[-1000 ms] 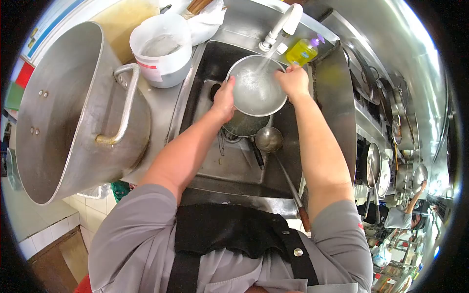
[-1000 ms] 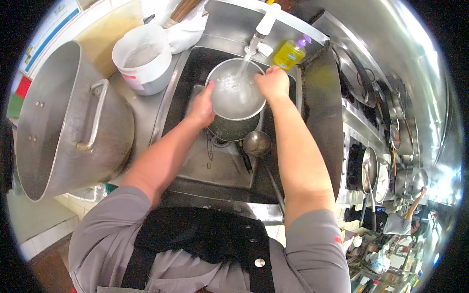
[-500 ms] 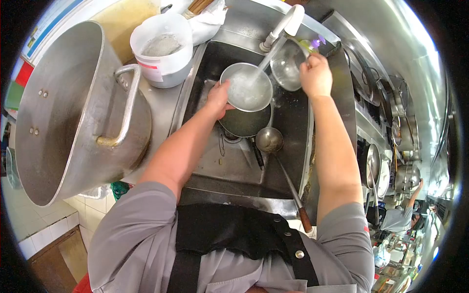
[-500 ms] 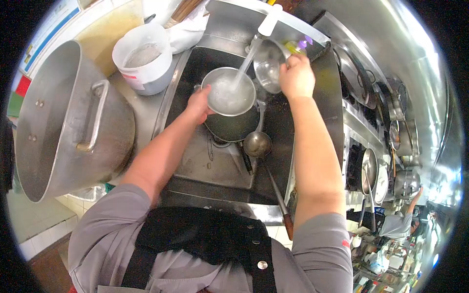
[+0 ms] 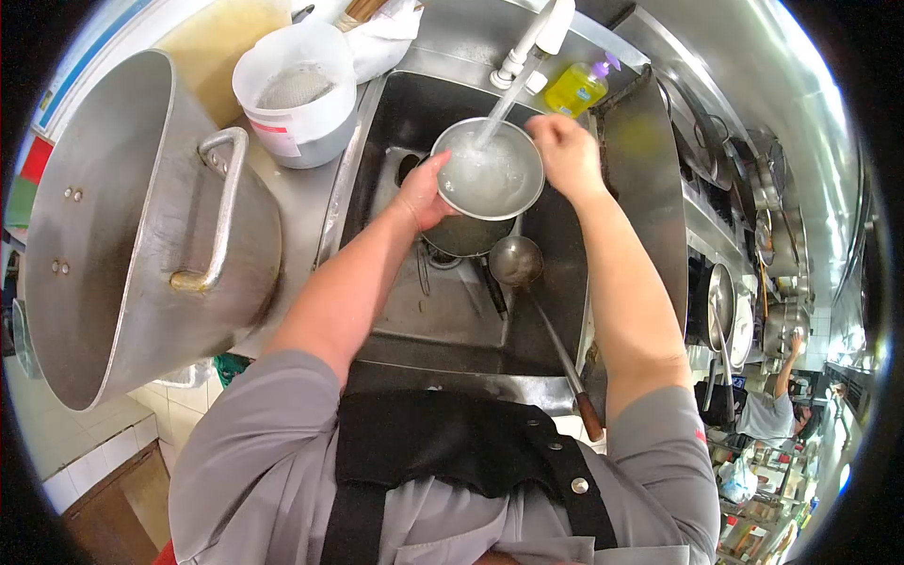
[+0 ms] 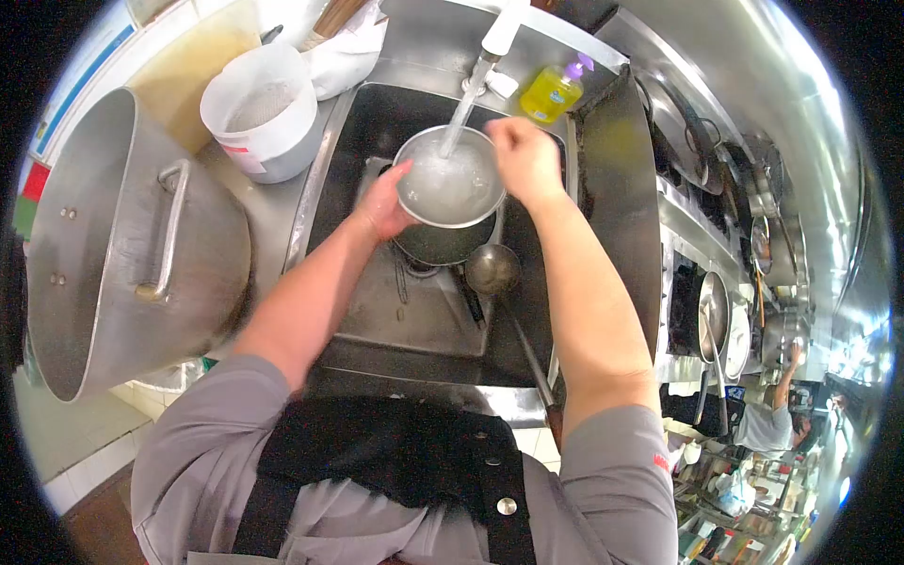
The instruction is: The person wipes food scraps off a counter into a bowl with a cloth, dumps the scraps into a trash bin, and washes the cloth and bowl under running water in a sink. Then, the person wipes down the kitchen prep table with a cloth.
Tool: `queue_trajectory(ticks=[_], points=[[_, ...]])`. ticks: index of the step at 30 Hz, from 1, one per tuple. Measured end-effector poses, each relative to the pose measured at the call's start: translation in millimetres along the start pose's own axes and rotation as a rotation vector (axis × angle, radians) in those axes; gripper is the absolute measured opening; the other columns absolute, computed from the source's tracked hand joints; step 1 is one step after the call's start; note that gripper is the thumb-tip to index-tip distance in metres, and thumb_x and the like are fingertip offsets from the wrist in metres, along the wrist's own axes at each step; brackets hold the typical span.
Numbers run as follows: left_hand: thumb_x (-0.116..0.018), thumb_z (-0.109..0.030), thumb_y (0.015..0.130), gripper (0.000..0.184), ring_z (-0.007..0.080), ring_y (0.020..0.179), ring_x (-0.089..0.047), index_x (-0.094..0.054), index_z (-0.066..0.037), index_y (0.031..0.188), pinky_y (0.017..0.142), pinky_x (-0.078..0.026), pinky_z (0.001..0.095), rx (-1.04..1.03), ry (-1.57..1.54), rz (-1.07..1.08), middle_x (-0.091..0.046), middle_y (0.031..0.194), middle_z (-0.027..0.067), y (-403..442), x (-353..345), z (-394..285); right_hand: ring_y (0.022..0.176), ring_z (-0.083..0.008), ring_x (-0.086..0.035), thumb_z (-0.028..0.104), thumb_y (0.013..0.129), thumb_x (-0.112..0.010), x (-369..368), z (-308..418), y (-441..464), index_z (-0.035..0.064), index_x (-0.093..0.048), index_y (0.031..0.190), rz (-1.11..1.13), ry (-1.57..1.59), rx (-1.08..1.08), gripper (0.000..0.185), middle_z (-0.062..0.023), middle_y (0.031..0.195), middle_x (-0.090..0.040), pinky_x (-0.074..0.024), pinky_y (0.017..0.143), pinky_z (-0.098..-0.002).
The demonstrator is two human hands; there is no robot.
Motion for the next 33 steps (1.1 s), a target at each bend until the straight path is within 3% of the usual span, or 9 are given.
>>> queue_trajectory(ticks=[5,11,14,16,18,21,22,25,33], points=[[-0.05,-0.043,0.1,0.047,0.0289,0.111,-0.063,-0.049,-0.011,0.134,0.081,-0.056,0.0546,-0.079,0.102,-0.022,-0.06,0.126,0.011,6,-11,2,0.114,-0.0375,-0.061,0.034,0.089,-0.065,-82,-20,-9,0.01,-0.06,0.126,0.368,-0.284,-0.153,0.044,-0.0225,0.129,-0.059,-0.0479,0.1,-0.0418],[-0.05,-0.039,0.101,0.039,0.0236,0.094,-0.066,-0.051,-0.015,0.133,0.068,-0.059,0.0422,-0.235,0.231,-0.042,-0.062,0.114,0.007,5,-11,-20,0.111,-0.0421,-0.061,0.029,0.086,-0.066,-130,-1,-48,0.0059,-0.06,0.122,0.731,-0.158,-0.087,0.044,-0.027,0.117,-0.064,-0.0467,0.099,-0.0444],[-0.05,-0.037,0.101,0.042,0.0215,0.098,-0.064,-0.049,-0.016,0.137,0.068,-0.06,0.041,-0.248,0.264,-0.102,-0.061,0.117,0.0078,-1,-11,-12,0.109,-0.0412,-0.062,0.027,0.085,-0.066,-87,-8,-31,0.0075,-0.06,0.124,0.289,-0.345,-0.084,0.044,-0.027,0.114,-0.065,-0.0468,0.099,-0.0441],[-0.05,-0.037,0.102,0.043,0.0208,0.102,-0.063,-0.049,-0.017,0.139,0.067,-0.06,0.0415,-0.25,0.267,-0.115,-0.061,0.118,0.0084,1,-14,-11,0.109,-0.0395,-0.063,0.026,0.084,-0.066,-107,-6,-37,0.0094,-0.061,0.124,0.387,-0.172,0.013,0.044,-0.0255,0.112,-0.066,-0.0473,0.099,-0.0437],[-0.051,-0.037,0.101,0.043,0.0209,0.106,-0.061,-0.051,-0.016,0.139,0.075,-0.058,0.0406,-0.285,0.272,-0.173,-0.061,0.12,0.0086,-3,-12,-19,0.108,-0.0361,-0.064,0.026,0.082,-0.068,-113,15,-56,0.0086,-0.065,0.118,0.611,-0.002,0.077,0.04,-0.0222,0.108,-0.068,-0.0491,0.097,-0.0436],[-0.053,-0.036,0.101,0.047,0.0203,0.115,-0.057,-0.05,-0.011,0.14,0.097,-0.046,0.0345,-0.454,0.468,-0.232,-0.061,0.127,0.0107,-5,-3,-37,0.106,-0.0347,-0.066,0.026,0.081,-0.068,-100,-4,-64,0.008,-0.069,0.108,0.858,-0.625,0.171,0.033,-0.0203,0.106,-0.068,-0.0512,0.094,-0.0441],[-0.054,-0.035,0.101,0.047,0.0203,0.116,-0.056,-0.05,-0.01,0.141,0.1,-0.043,0.0333,-0.492,0.552,-0.266,-0.061,0.128,0.0111,-17,-9,-44,0.099,-0.0349,-0.067,0.025,0.08,-0.066,-94,-36,-42,0.0083,-0.072,0.099,0.667,-0.657,0.054,0.025,-0.0182,0.104,-0.069,-0.0538,0.089,-0.0445],[-0.054,-0.033,0.101,0.048,0.021,0.118,-0.056,-0.048,-0.009,0.142,0.102,-0.041,0.0329,-0.597,0.679,-0.253,-0.06,0.129,0.0125,-28,-21,-58,0.08,-0.0289,-0.069,0.016,0.085,-0.067,-30,-57,-26,0.003,-0.067,0.085,0.15,-0.225,-0.249,0.013,-0.0159,0.09,-0.07,-0.055,0.072,-0.0395],[-0.051,-0.034,0.103,0.048,0.0236,0.121,-0.055,-0.045,-0.007,0.143,0.103,-0.041,0.0341,-0.794,0.915,-0.097,-0.057,0.133,0.0176,-64,-63,-91,0.069,-0.0106,-0.058,0.018,0.085,-0.075,-58,-90,-47,0.0103,-0.057,0.087,0.131,0.706,-0.621,0.02,0.0001,0.077,-0.061,-0.0468,0.057,-0.0262]])
Point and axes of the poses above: each hand's wrist, its own y-axis towards the middle knuckle, its own x-axis out of the back of the hand, z = x × y, the point moved 9 cm from there along y, towards the middle knuckle
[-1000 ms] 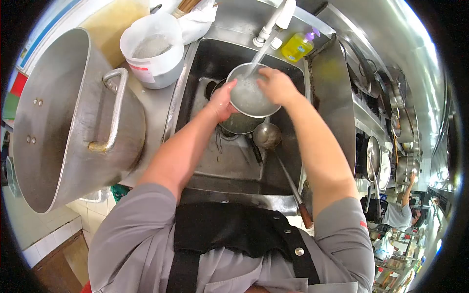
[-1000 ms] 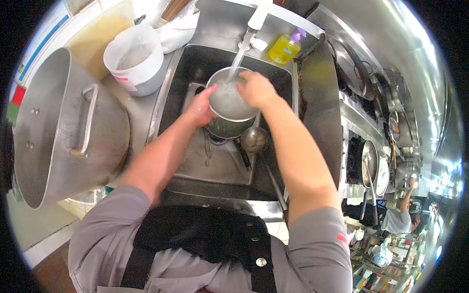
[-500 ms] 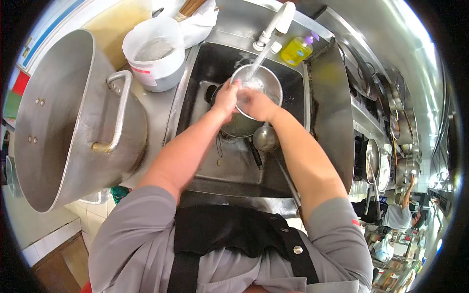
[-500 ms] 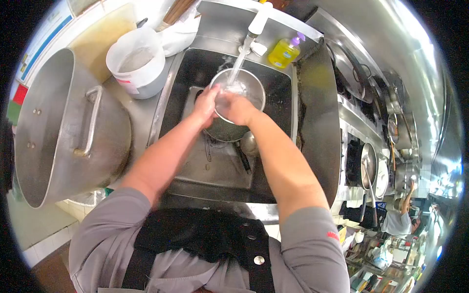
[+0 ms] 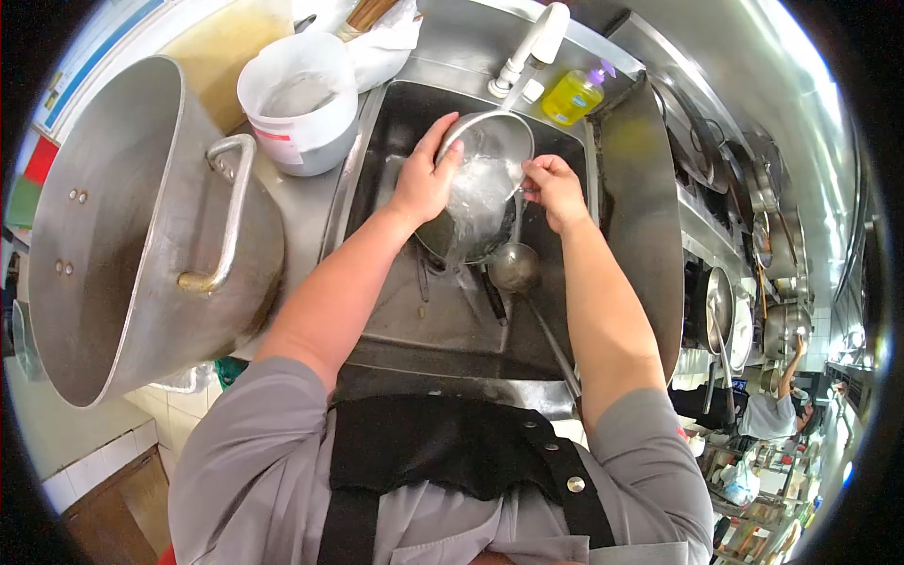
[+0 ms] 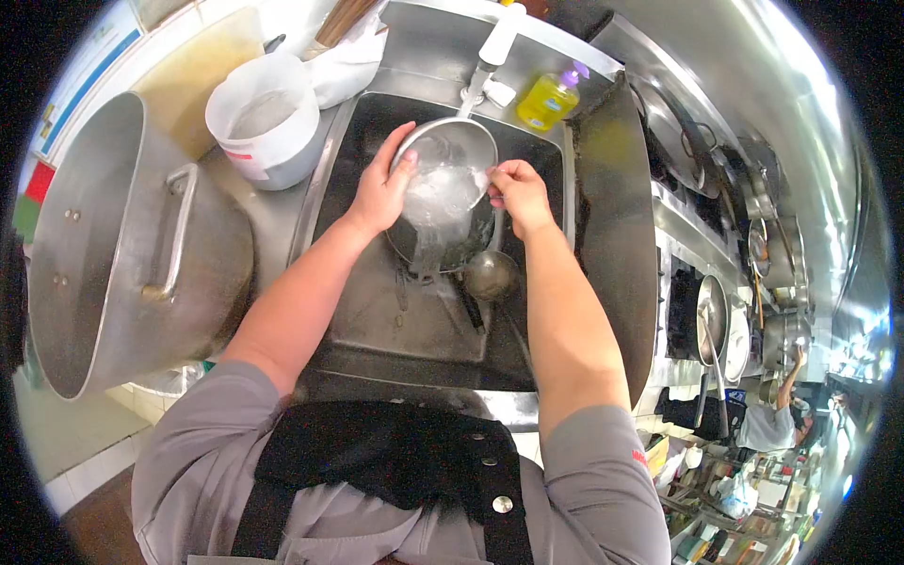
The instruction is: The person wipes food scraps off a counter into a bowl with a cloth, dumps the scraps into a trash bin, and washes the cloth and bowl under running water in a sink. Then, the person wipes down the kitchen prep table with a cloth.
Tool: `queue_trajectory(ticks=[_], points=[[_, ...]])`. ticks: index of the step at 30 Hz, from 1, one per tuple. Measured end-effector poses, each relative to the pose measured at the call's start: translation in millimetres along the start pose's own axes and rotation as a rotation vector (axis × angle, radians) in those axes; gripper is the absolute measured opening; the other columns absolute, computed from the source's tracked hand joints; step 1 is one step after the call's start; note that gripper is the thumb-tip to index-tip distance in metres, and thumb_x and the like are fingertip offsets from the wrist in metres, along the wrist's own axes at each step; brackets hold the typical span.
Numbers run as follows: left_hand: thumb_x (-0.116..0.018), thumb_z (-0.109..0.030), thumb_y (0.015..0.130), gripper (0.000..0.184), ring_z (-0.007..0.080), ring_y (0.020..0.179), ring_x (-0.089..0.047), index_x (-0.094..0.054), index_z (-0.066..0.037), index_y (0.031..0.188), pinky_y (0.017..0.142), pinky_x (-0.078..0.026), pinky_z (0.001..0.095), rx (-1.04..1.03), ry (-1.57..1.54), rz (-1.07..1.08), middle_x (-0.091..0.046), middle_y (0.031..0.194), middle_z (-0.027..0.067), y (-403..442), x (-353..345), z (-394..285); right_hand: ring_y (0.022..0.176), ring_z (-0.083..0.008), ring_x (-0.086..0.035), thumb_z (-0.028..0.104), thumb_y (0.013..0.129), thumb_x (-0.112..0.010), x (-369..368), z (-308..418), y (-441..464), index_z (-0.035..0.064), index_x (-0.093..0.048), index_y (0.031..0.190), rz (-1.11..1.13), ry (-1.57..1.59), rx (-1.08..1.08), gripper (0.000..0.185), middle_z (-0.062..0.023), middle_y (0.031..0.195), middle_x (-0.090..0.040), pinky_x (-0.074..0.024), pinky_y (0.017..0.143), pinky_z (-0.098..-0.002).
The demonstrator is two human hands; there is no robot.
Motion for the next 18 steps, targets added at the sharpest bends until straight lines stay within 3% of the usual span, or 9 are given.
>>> queue_trajectory(ticks=[3,6,7,10,11,14,15,18], points=[[-0.047,-0.038,0.104,0.05,0.024,0.122,-0.054,-0.045,-0.008,0.143,0.103,-0.04,0.034,-0.018,-0.097,-0.096,-0.058,0.132,0.0173,6,8,33,0.07,-0.0114,-0.057,0.015,0.079,-0.078,-4,17,3,0.009,-0.056,0.085,-0.029,-0.057,-0.016,0.023,-0.0005,0.079,-0.061,-0.0468,0.059,-0.0279],[-0.043,-0.043,0.104,0.053,0.0243,0.123,-0.054,-0.044,-0.007,0.143,0.104,-0.039,0.0345,0.083,-0.033,-0.122,-0.058,0.131,0.0174,-7,2,37,0.069,-0.0125,-0.054,0.014,0.074,-0.077,2,35,5,0.007,-0.055,0.08,-0.259,-0.361,0.072,0.024,-0.0011,0.077,-0.059,-0.045,0.058,-0.0301],[-0.044,-0.044,0.104,0.055,0.0245,0.122,-0.054,-0.043,-0.007,0.144,0.105,-0.039,0.0351,0.076,-0.072,-0.118,-0.057,0.133,0.0159,-8,-2,42,0.066,-0.0134,-0.051,0.013,0.07,-0.076,4,38,5,0.0055,-0.054,0.074,-0.328,-0.29,0.107,0.024,-0.0018,0.071,-0.057,-0.0443,0.058,-0.0322],[-0.047,-0.045,0.103,0.057,0.0246,0.12,-0.054,-0.043,-0.008,0.145,0.105,-0.039,0.0348,0.208,-0.358,-0.133,-0.055,0.135,0.0129,-5,-4,74,0.063,-0.0126,-0.051,0.013,0.071,-0.076,0,47,9,0.0068,-0.054,0.071,-0.234,-0.308,0.093,0.023,-0.0008,0.067,-0.055,-0.0453,0.059,-0.0318],[-0.051,-0.045,0.101,0.057,0.0243,0.117,-0.057,-0.043,-0.01,0.145,0.101,-0.044,0.039,0.373,-0.574,-0.122,-0.055,0.134,0.0105,-6,-7,101,0.06,-0.0176,-0.053,0.016,0.072,-0.073,-4,56,9,0.0057,-0.056,0.071,-0.149,-0.366,0.136,0.02,-0.0057,0.064,-0.058,-0.0471,0.062,-0.0352],[-0.054,-0.043,0.1,0.056,0.0244,0.113,-0.06,-0.044,-0.009,0.143,0.091,-0.052,0.0448,0.599,-0.736,-0.111,-0.057,0.131,0.0106,-21,-14,116,0.059,-0.0293,-0.058,0.018,0.075,-0.068,-15,109,-8,0.0048,-0.057,0.072,-0.182,-0.703,0.388,0.018,-0.013,0.064,-0.06,-0.048,0.063,-0.0403],[-0.053,-0.04,0.1,0.052,0.025,0.11,-0.063,-0.044,-0.009,0.141,0.082,-0.057,0.048,0.626,-0.694,-0.158,-0.058,0.129,0.0111,-24,-13,121,0.071,-0.0392,-0.061,0.019,0.076,-0.065,-20,132,-22,0.0037,-0.058,0.074,-0.219,-0.811,0.455,0.017,-0.0193,0.074,-0.062,-0.0499,0.07,-0.0449],[-0.052,-0.038,0.1,0.05,0.0258,0.108,-0.064,-0.044,-0.009,0.14,0.081,-0.057,0.0471,0.66,-0.562,-0.224,-0.059,0.128,0.0116,-28,-2,129,0.084,-0.0395,-0.062,0.018,0.077,-0.064,-2,166,-28,0.0036,-0.057,0.074,-0.463,-0.95,0.767,0.016,-0.0193,0.085,-0.062,-0.0508,0.077,-0.0463]])
Point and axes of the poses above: each hand's wrist, its own y-axis towards the middle knuckle, its own x-axis out of the back of the hand, z = x × y, the point moved 9 cm from there along y, towards the middle knuckle
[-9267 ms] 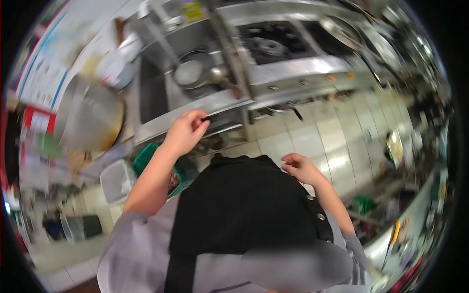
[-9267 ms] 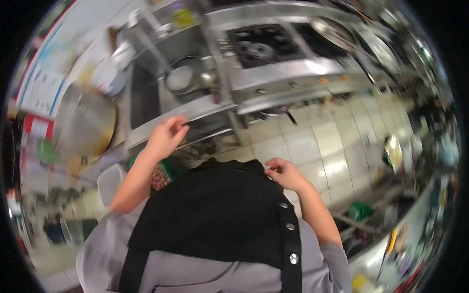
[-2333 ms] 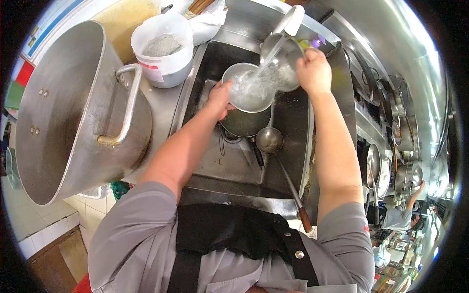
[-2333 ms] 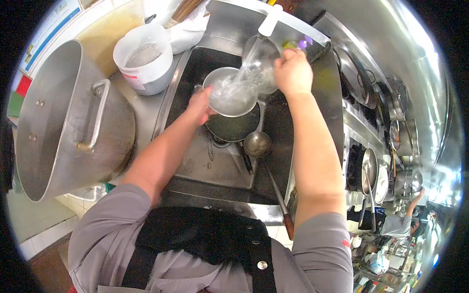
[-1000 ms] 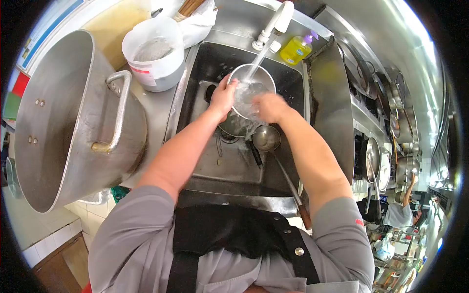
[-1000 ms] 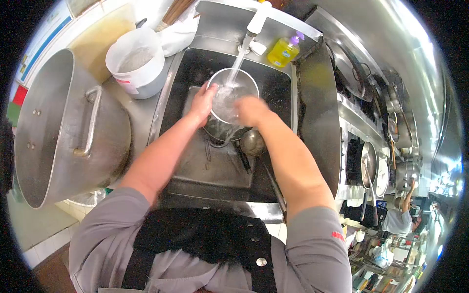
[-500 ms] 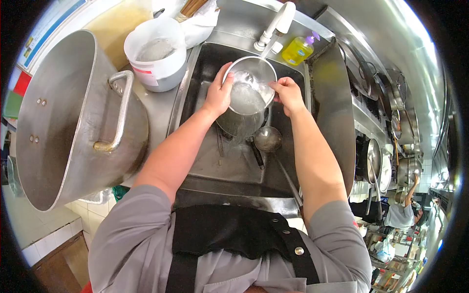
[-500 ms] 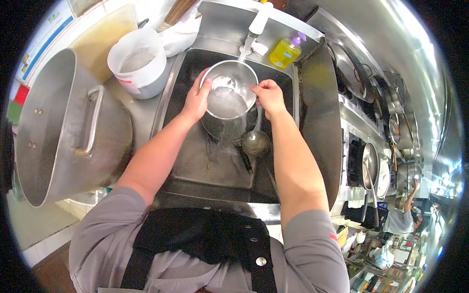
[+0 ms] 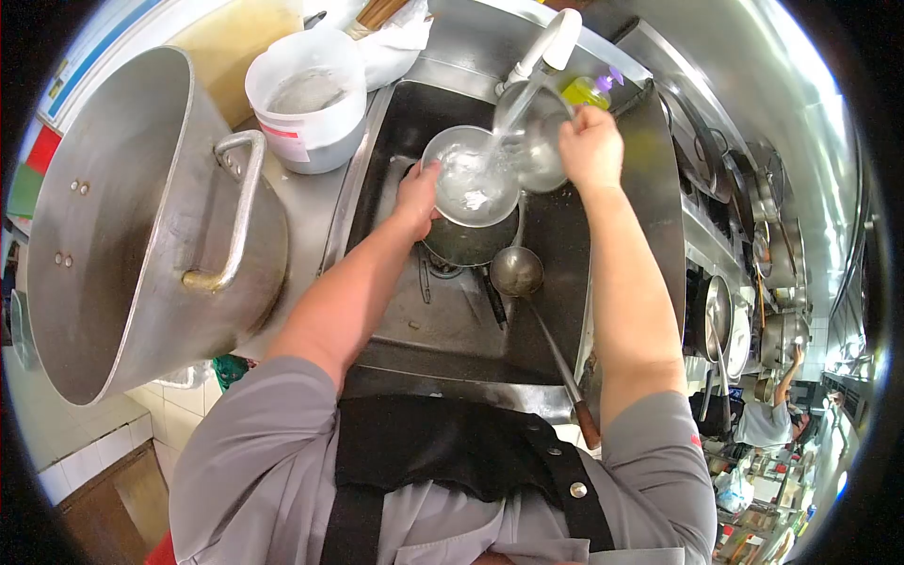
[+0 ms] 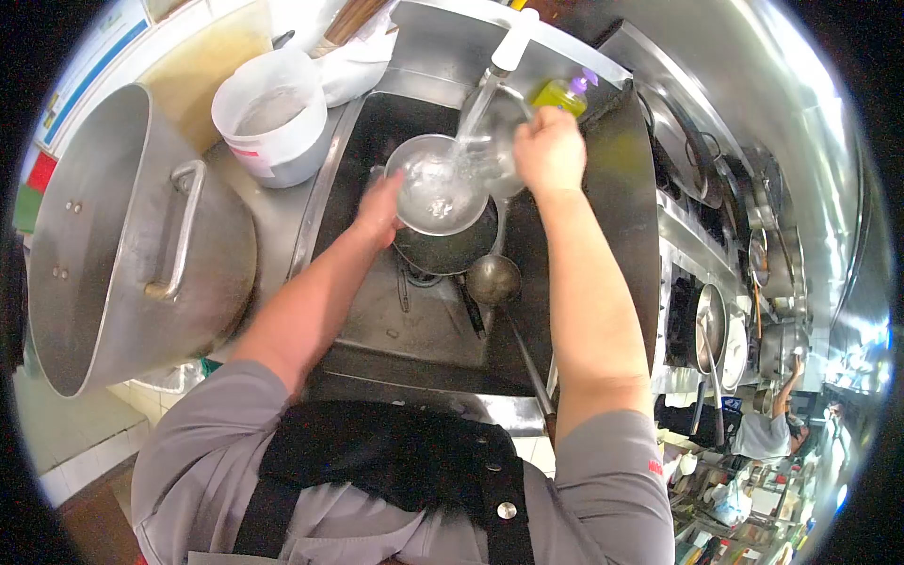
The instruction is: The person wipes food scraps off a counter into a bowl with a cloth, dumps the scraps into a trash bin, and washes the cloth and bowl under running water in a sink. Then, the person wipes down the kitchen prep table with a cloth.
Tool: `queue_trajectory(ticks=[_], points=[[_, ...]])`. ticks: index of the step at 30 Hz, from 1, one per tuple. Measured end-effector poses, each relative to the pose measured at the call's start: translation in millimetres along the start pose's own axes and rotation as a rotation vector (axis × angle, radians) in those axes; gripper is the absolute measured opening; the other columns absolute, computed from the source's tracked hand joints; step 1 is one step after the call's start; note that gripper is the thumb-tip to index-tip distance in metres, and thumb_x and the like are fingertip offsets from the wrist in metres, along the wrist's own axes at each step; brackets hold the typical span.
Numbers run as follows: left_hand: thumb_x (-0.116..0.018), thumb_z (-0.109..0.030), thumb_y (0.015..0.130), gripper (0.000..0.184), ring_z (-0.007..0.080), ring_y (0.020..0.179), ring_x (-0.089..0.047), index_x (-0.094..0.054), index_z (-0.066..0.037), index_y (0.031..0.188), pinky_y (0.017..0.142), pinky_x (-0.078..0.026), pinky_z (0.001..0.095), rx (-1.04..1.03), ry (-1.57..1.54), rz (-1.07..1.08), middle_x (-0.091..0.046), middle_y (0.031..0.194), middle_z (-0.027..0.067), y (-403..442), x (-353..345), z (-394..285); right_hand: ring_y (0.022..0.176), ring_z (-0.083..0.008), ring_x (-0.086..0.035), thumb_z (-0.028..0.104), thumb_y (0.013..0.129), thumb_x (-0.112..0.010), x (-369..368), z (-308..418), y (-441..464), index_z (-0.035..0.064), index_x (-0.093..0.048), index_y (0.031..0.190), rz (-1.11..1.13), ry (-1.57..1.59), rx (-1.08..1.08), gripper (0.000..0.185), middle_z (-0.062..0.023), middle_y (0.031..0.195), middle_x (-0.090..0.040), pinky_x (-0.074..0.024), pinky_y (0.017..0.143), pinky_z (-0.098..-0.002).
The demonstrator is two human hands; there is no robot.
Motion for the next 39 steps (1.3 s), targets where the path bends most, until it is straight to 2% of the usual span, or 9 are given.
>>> queue_trajectory(ticks=[7,13,16,21,24,25,31,35,39], points=[[-0.049,-0.042,0.101,0.053,0.0291,0.116,-0.061,-0.044,-0.007,0.141,0.09,-0.052,0.052,0.067,-0.084,0.11,-0.058,0.132,0.013,9,-10,0,0.084,-0.0421,-0.061,0.019,0.08,-0.066,-12,-37,-20,0.0025,-0.055,0.07,0.044,0.01,-0.163,0.022,-0.0218,0.086,-0.061,-0.05,0.078,-0.0493],[-0.05,-0.045,0.1,0.054,0.029,0.122,-0.058,-0.048,-0.008,0.138,0.1,-0.046,0.0545,0.237,-0.131,0.223,-0.057,0.136,0.0127,-17,-38,-10,0.062,-0.0114,-0.046,0.032,0.091,-0.07,-48,-62,-75,0.0032,-0.052,0.067,0.181,0.386,-0.539,0.042,-0.0014,0.063,-0.054,-0.0432,0.059,-0.0316],[-0.054,-0.042,0.099,0.053,0.0297,0.12,-0.059,-0.048,-0.006,0.138,0.099,-0.047,0.0542,0.226,-0.066,0.142,-0.057,0.135,0.0136,-9,-29,6,0.062,-0.0262,-0.059,0.039,0.089,-0.071,-42,-55,-82,0.0026,-0.057,0.069,0.121,0.37,-0.425,0.044,-0.0147,0.065,-0.062,-0.0493,0.065,-0.0383],[-0.062,-0.035,0.096,0.046,0.0237,0.1,-0.066,-0.056,-0.003,0.128,0.082,-0.053,0.0407,0.077,0.099,0.041,-0.066,0.117,0.0135,-2,-17,29,0.071,-0.0276,-0.061,0.031,0.077,-0.079,-19,-15,-97,0.0031,-0.053,0.085,0.341,0.295,-0.368,0.038,-0.0133,0.074,-0.062,-0.0501,0.07,-0.0372],[-0.065,-0.036,0.095,0.044,0.0199,0.089,-0.066,-0.062,0.002,0.118,0.075,-0.052,0.0351,-0.02,0.144,-0.055,-0.069,0.106,0.0129,-12,-24,24,0.072,-0.0275,-0.062,0.027,0.076,-0.078,-2,1,-105,0.0033,-0.051,0.093,0.17,0.349,-0.228,0.04,-0.0139,0.08,-0.062,-0.0507,0.07,-0.0381],[-0.066,-0.038,0.094,0.045,0.0178,0.082,-0.065,-0.066,0.004,0.108,0.071,-0.051,0.0327,-0.079,0.201,-0.07,-0.07,0.099,0.0108,-17,-28,14,0.081,-0.029,-0.066,0.025,0.076,-0.077,1,4,-112,0.0033,-0.052,0.114,0.241,0.377,-0.31,0.05,-0.0173,0.09,-0.065,-0.0523,0.073,-0.0399],[-0.072,-0.043,0.089,0.053,0.0179,0.077,-0.067,-0.064,0.005,0.108,0.07,-0.052,0.0324,-0.332,0.322,0.08,-0.07,0.094,0.0085,-27,-60,-1,0.096,-0.0319,-0.068,0.01,0.089,-0.054,12,-25,-153,0.0051,-0.038,0.142,0.366,0.416,-0.521,0.056,-0.0235,0.112,-0.064,-0.056,0.068,-0.0401],[-0.073,-0.037,0.088,0.059,0.0212,0.095,-0.067,-0.052,-0.004,0.132,0.08,-0.053,0.0342,-0.244,1.061,0.676,-0.066,0.116,0.0131,-61,-102,1,0.121,-0.0485,-0.052,-0.005,0.084,-0.049,71,-6,-172,0.0084,-0.032,0.149,0.127,0.228,-0.269,0.068,-0.0292,0.131,-0.052,-0.0416,0.104,-0.0467],[-0.067,-0.031,0.09,0.058,0.0365,0.129,-0.051,-0.048,-0.006,0.139,0.108,-0.041,0.0422,-0.567,1.363,0.349,-0.054,0.137,0.0213,-4,-92,-21,0.123,-0.0485,-0.049,-0.01,0.081,-0.047,101,-10,-232,0.0048,-0.029,0.149,0.15,0.211,-0.238,0.072,-0.0299,0.134,-0.048,-0.0411,0.105,-0.0473]])
Point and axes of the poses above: each hand's wrist, its own y-axis towards the middle knuckle, its own x-axis out of the back of the hand, z = x × y, the point moved 9 cm from there along y, towards the middle knuckle
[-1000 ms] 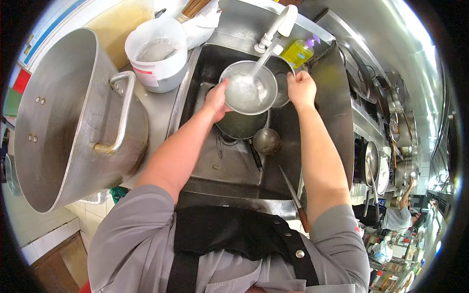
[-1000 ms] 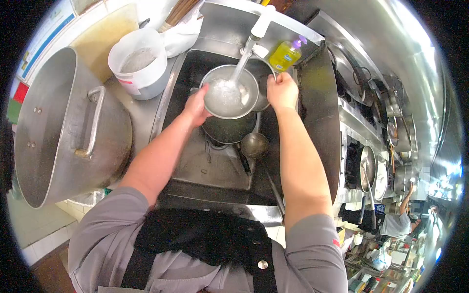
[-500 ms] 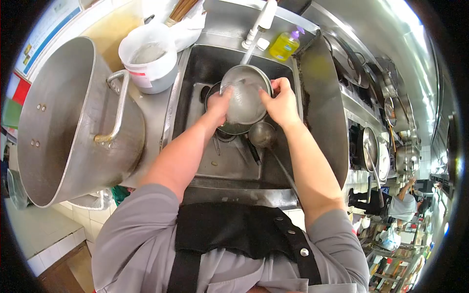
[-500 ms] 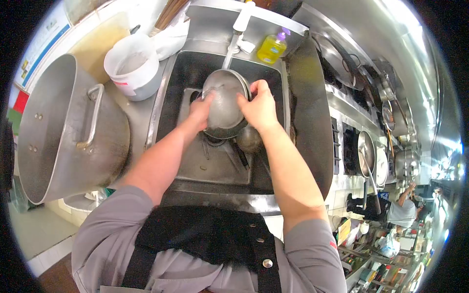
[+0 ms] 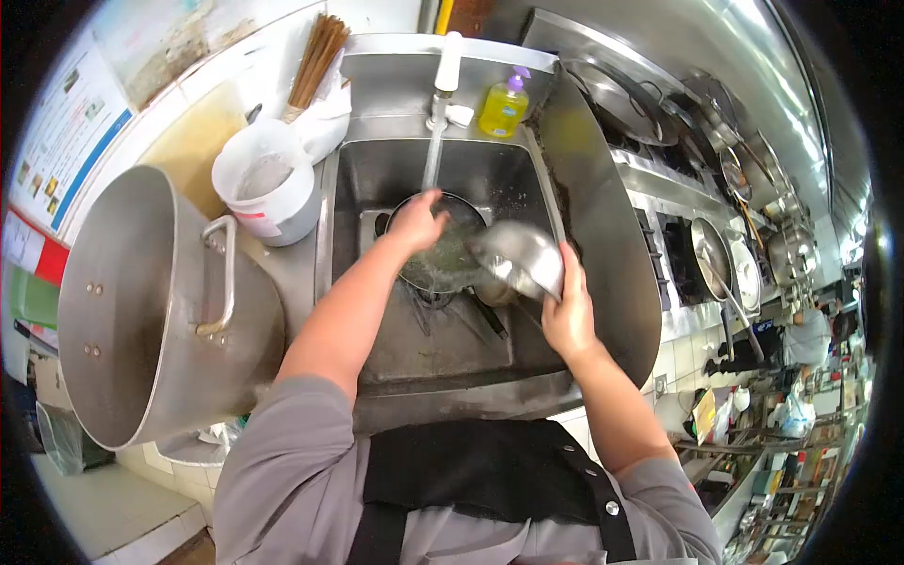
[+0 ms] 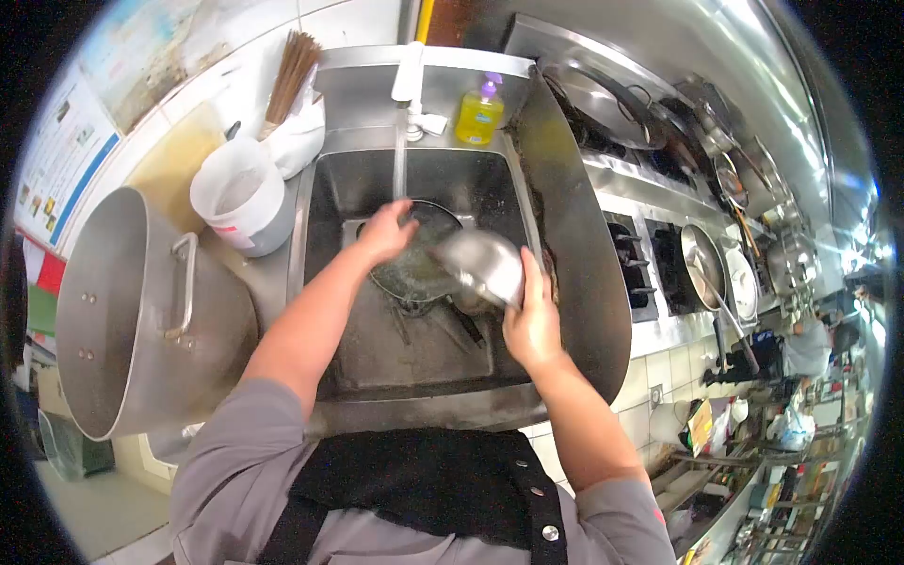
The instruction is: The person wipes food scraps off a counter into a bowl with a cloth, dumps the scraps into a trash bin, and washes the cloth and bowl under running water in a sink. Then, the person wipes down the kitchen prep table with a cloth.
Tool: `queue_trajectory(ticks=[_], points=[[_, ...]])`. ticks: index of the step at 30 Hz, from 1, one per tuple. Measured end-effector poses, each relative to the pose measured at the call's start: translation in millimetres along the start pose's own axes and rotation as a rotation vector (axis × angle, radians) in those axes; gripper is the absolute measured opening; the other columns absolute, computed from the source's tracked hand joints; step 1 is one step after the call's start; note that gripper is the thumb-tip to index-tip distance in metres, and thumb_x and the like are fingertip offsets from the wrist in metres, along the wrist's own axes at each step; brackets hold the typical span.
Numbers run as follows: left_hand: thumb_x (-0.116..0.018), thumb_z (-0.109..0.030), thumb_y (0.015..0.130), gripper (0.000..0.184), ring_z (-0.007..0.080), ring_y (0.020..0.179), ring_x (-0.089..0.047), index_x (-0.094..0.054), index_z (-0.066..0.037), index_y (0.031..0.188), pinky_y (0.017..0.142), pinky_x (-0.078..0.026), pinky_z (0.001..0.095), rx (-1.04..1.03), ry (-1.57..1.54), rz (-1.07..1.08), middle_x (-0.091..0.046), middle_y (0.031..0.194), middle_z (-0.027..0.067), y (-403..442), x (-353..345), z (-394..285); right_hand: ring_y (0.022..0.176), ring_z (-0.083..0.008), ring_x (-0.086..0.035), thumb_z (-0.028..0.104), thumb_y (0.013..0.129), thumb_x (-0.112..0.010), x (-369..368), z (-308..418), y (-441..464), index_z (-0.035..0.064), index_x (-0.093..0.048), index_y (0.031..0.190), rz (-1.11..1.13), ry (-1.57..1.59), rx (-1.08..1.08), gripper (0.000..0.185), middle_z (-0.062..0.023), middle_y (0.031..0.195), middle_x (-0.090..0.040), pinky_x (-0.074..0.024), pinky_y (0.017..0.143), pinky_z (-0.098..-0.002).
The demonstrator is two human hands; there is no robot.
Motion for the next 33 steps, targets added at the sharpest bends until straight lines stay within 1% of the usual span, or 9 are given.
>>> queue_trajectory(ticks=[7,12,15,22,25,27,28,29,33], points=[[-0.057,-0.025,0.094,0.062,0.0396,0.141,-0.033,-0.034,-0.002,0.147,0.114,-0.034,0.0483,-0.281,0.432,-0.142,-0.03,0.154,0.023,77,-13,-55,0.117,-0.0478,-0.054,-0.012,0.072,-0.055,1,-14,-87,0.01,-0.034,0.148,0.113,-0.039,-0.03,0.082,-0.0273,0.136,-0.047,-0.0475,0.099,-0.0466],[-0.063,-0.033,0.086,0.067,0.0406,0.134,-0.043,-0.045,0.004,0.139,0.114,-0.035,0.0429,-0.298,0.686,-0.431,-0.041,0.146,0.0283,143,3,-91,0.119,-0.0454,-0.054,-0.015,0.067,-0.06,3,-12,-103,0.0097,-0.037,0.146,0.151,0.007,-0.057,0.086,-0.0246,0.135,-0.049,-0.0485,0.099,-0.0453],[-0.057,-0.027,0.088,0.066,0.0393,0.141,-0.034,-0.04,0.005,0.143,0.117,-0.029,0.0427,-0.168,0.754,-0.034,-0.032,0.153,0.0263,159,3,-103,0.121,-0.0447,-0.053,-0.015,0.065,-0.063,2,-17,-108,0.0088,-0.037,0.145,0.14,0.048,-0.079,0.088,-0.0244,0.134,-0.05,-0.0478,0.1,-0.0443],[-0.06,-0.028,0.086,0.056,0.0343,0.126,-0.048,-0.049,-0.001,0.134,0.107,-0.039,0.0413,-0.256,0.884,-0.207,-0.052,0.129,0.0201,175,0,-115,0.121,-0.045,-0.052,-0.015,0.063,-0.064,5,-36,-111,0.0071,-0.037,0.145,0.084,0.13,-0.128,0.089,-0.0245,0.135,-0.049,-0.0458,0.102,-0.0447],[-0.064,-0.026,0.083,0.06,0.0314,0.13,-0.046,-0.049,-0.01,0.139,0.112,-0.033,0.0409,-0.013,1.064,0.207,-0.05,0.136,0.0198,179,-8,-123,0.124,-0.0448,-0.05,-0.015,0.062,-0.064,7,-35,-109,0.0065,-0.037,0.145,0.11,0.186,-0.127,0.09,-0.0242,0.136,-0.048,-0.0441,0.104,-0.0442],[-0.051,-0.043,0.093,0.045,0.0356,0.11,-0.064,-0.066,-0.01,0.121,0.093,-0.05,0.0489,-0.322,1.172,0.034,-0.065,0.119,0.0171,243,-23,-69,0.128,-0.0431,-0.046,-0.012,0.064,-0.064,-1,-34,-111,0.0084,-0.036,0.146,0.212,0.153,-0.117,0.088,-0.0236,0.141,-0.044,-0.0437,0.105,-0.0436],[-0.048,-0.045,0.095,0.048,0.0359,0.113,-0.062,-0.065,-0.01,0.122,0.093,-0.05,0.0495,-0.171,1.043,0.119,-0.062,0.125,0.0187,245,-21,-72,0.128,-0.0429,-0.047,-0.007,0.073,-0.06,-5,-37,-114,0.0122,-0.035,0.147,0.268,0.153,-0.139,0.081,-0.0243,0.143,-0.042,-0.0479,0.099,-0.0452],[-0.047,-0.053,0.095,0.056,0.0346,0.114,-0.062,-0.061,-0.01,0.128,0.092,-0.051,0.0466,-0.351,1.141,0.151,-0.063,0.127,0.0182,265,-34,-60,0.122,-0.0433,-0.051,-0.001,0.081,-0.057,-5,-35,-115,0.0159,-0.032,0.149,0.286,0.155,-0.178,0.074,-0.0248,0.143,-0.042,-0.0517,0.092,-0.047],[-0.054,-0.059,0.091,0.061,0.039,0.118,-0.056,-0.057,-0.017,0.135,0.099,-0.045,0.0484,-0.292,0.965,0.091,-0.06,0.124,0.0224,255,-21,-61,0.109,-0.0434,-0.06,0.004,0.081,-0.061,11,-26,-116,0.0172,-0.029,0.15,0.167,0.221,-0.198,0.078,-0.022,0.142,-0.043,-0.0529,0.089,-0.0483]])
Point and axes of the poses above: each hand's wrist, its own y-axis towards the middle knuckle, its own x-axis out of the back of the hand, z = x × y, the point moved 9 cm from there along y, towards the middle knuckle
